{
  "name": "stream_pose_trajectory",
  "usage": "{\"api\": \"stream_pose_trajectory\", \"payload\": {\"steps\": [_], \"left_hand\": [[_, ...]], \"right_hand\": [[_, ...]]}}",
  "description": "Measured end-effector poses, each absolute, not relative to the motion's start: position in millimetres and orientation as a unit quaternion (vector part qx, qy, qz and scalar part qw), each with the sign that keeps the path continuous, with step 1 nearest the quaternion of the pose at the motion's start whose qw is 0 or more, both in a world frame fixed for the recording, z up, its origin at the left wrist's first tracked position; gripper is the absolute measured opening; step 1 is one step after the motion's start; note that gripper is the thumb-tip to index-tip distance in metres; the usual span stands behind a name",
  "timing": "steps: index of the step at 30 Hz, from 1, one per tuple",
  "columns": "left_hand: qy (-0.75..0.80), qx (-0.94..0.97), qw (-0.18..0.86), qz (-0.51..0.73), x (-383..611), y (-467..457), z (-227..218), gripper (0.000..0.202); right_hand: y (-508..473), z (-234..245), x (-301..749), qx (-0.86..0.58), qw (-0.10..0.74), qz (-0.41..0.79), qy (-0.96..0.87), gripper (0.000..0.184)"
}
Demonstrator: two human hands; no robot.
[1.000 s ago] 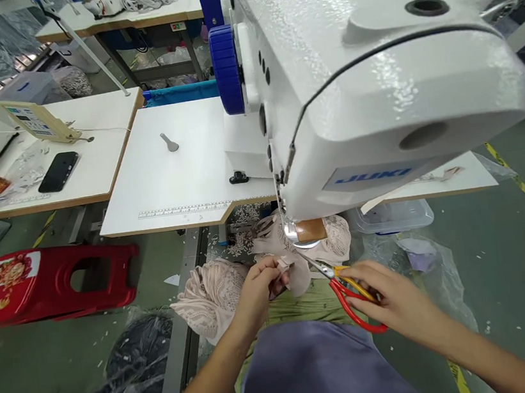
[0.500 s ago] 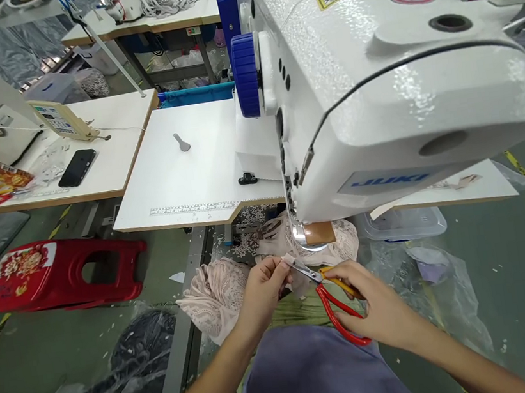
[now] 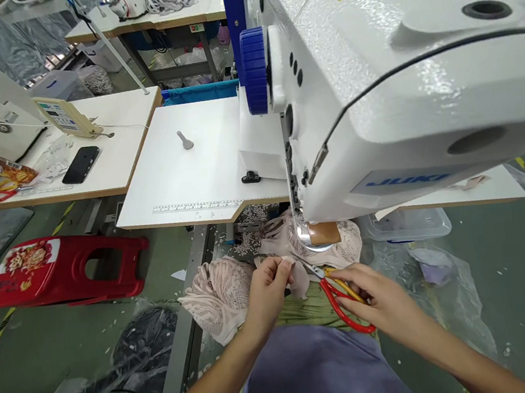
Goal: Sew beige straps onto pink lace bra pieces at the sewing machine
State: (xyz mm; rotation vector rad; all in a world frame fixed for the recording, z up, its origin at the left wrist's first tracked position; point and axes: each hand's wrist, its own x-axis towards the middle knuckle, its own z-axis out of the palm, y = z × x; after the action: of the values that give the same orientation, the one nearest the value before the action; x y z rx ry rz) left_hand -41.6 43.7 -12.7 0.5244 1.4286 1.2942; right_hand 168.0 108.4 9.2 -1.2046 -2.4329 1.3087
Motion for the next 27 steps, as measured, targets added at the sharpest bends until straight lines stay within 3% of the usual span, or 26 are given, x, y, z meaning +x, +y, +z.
{"api": "stream_pose_trajectory", "payload": {"steps": [5,9,11,14,17,19,21,23,27], "left_hand": [[0.57,0.166,0.557,0.58,-37,45,-8,0.047],[0.551,0.139,0.579,0.585,-36,48,-2,0.048],[0.546,0.137,0.59,0.579,-36,50,3,0.046],[0.541,0.139,0.616,0.556,-39,53,12,0.041],[0.53,0.194,0.68,0.468,-41,58,20,0.032],[0.52,0.253,0.718,0.388,-41,62,23,0.027],[0.517,0.29,0.732,0.336,-42,64,23,0.023],[0.557,0.328,0.681,0.345,-43,62,18,0.021],[0.681,0.436,0.375,0.454,-39,43,-10,0.028]], "right_hand": [[132,22,209,-0.456,0.058,0.381,-0.802,0.032],[202,42,220,-0.519,0.075,0.216,-0.823,0.04],[230,52,216,-0.529,0.082,0.133,-0.834,0.03],[229,55,200,-0.49,0.174,0.042,-0.853,0.024],[181,35,176,-0.341,0.23,0.099,-0.906,0.025],[149,17,159,-0.212,0.173,0.176,-0.946,0.028],[134,2,148,-0.177,0.129,0.25,-0.943,0.031],[138,-6,147,-0.213,0.131,0.284,-0.926,0.036],[162,-4,169,-0.432,0.21,0.332,-0.811,0.036]]}}
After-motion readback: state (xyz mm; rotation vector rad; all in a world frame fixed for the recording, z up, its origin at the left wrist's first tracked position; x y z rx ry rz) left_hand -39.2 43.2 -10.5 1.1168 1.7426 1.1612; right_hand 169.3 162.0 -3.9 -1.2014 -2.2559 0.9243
